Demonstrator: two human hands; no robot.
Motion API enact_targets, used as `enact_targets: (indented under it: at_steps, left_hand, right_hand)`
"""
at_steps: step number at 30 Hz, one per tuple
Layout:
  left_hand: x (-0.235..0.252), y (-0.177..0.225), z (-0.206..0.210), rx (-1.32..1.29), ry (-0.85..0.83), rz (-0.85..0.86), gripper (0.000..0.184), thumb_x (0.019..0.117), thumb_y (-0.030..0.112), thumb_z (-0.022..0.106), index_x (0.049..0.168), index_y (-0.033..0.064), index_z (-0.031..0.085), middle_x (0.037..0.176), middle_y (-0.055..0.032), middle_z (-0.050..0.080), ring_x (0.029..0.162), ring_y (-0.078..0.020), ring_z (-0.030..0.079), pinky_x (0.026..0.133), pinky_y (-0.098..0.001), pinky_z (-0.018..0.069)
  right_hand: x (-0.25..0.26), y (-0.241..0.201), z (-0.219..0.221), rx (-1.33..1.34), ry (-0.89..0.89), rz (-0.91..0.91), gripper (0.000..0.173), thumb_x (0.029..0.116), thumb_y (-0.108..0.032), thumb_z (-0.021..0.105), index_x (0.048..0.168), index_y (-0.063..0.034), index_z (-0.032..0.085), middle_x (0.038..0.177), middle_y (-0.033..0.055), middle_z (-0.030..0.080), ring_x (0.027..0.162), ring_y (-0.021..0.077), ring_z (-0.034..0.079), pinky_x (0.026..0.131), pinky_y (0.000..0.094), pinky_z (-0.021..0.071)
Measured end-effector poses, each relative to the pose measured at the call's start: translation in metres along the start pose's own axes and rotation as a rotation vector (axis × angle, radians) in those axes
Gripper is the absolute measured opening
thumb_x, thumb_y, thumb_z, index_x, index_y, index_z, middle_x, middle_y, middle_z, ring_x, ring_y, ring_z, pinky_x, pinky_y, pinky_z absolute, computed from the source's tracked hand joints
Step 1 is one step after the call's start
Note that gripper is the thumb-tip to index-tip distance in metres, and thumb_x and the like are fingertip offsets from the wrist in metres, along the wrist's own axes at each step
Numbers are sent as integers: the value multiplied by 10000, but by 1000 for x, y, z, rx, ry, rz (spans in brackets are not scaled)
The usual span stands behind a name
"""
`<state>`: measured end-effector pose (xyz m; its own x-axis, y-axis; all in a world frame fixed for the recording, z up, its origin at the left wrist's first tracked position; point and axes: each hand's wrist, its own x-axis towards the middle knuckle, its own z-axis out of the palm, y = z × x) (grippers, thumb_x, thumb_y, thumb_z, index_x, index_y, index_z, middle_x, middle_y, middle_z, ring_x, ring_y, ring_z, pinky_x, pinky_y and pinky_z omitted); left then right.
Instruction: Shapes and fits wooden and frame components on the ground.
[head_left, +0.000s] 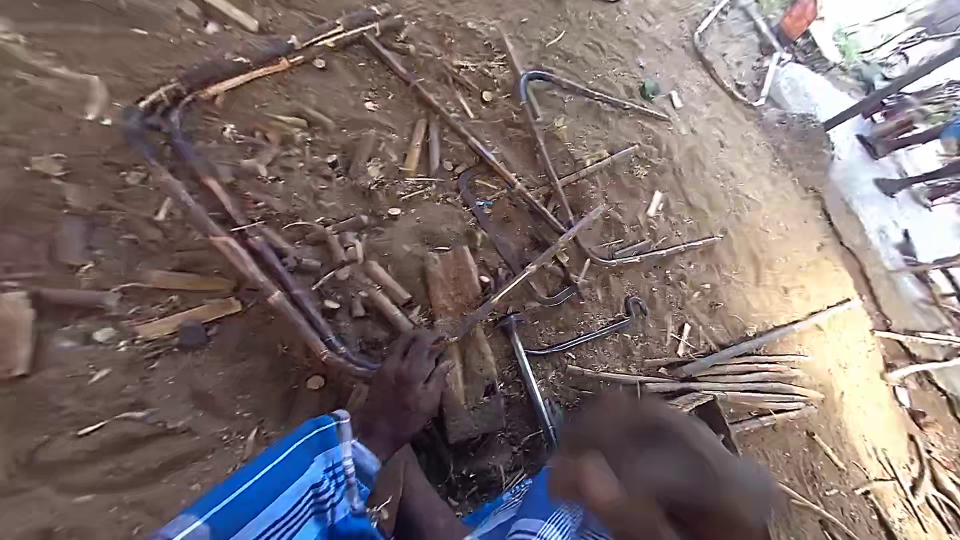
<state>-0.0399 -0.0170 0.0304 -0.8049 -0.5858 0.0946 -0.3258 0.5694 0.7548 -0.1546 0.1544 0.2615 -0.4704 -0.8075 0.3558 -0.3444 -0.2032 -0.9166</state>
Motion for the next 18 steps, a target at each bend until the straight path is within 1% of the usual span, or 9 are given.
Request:
enact_targets:
  at_steps: [3, 6, 8, 9, 11, 13, 15, 16, 18]
  left_hand:
    - [-2, 4, -6, -53, -16, 110, 376, 937, 234, 718, 1273, 73, 671, 1210, -127, 671, 961, -242, 706, 835, -460, 619]
    - [-9, 6, 5, -43, -121, 188, 262, 921, 220, 752, 1136, 70, 753, 1073, -102, 726, 909, -222, 728, 813, -428, 624]
    - [-14, 3, 11, -43, -145, 143, 141, 922, 203, 749, 988, 82, 778, 944, -64, 753, 855, -192, 742, 799, -406, 627]
    - [-16, 1, 11, -67, -152, 110, 115, 924, 195, 747, 963, 94, 785, 920, -39, 760, 848, -159, 741, 814, -381, 625]
    - [-18, -1, 12, -101, -116, 70, 91, 928, 170, 734, 963, 106, 789, 917, -20, 767, 843, -126, 740, 825, -350, 622]
    - [-14, -2, 14, -93, -29, -17, 125, 951, 177, 730, 1037, 125, 805, 976, -35, 788, 884, -152, 759, 854, -413, 629]
    - [1, -4, 16, -53, 79, -97, 138, 957, 192, 735, 1063, 146, 811, 994, -54, 797, 888, -205, 770, 833, -502, 619]
    - [10, -7, 19, -54, 114, -105, 139, 954, 168, 735, 1065, 126, 808, 1015, -75, 794, 908, -230, 771, 842, -522, 611]
    - [22, -19, 29, -68, 108, -86, 136, 967, 120, 705, 1066, 85, 792, 1118, -84, 773, 1032, -219, 750, 946, -474, 599]
  right_hand:
    - [-8, 120, 14, -570, -93, 164, 133, 945, -102, 684, 1047, -119, 769, 1041, 17, 698, 856, 97, 680, 720, 293, 610]
    - [-34, 180, 36, -706, -206, 329, 140, 942, -105, 684, 1066, -121, 746, 1019, 42, 710, 894, 171, 697, 788, 395, 606]
    - [-46, 188, 46, -657, -196, 367, 121, 922, -90, 701, 1038, -104, 733, 993, 47, 726, 859, 170, 710, 778, 393, 610]
    - [-48, 188, 49, -629, -180, 373, 116, 920, -95, 712, 1033, -101, 738, 978, 41, 732, 838, 158, 714, 767, 376, 614]
    - [-49, 184, 44, -596, -187, 456, 155, 954, -161, 720, 1100, -112, 727, 983, 27, 736, 829, 134, 717, 759, 355, 622]
    - [-54, 180, 26, -710, -198, 658, 308, 968, -281, 719, 1222, -112, 678, 1008, 74, 728, 833, 212, 719, 734, 446, 616]
    - [-67, 188, -3, -910, -247, 947, 450, 956, -385, 701, 1272, -71, 634, 1125, 191, 683, 968, 374, 688, 807, 595, 564]
    - [-77, 195, -18, -994, -313, 1062, 501, 955, -414, 685, 1294, -52, 618, 1191, 219, 667, 1052, 408, 671, 859, 621, 542]
    - [-100, 209, -36, -1088, -468, 1201, 487, 960, -431, 661, 1265, -52, 643, 1244, 212, 661, 1146, 402, 647, 917, 606, 527]
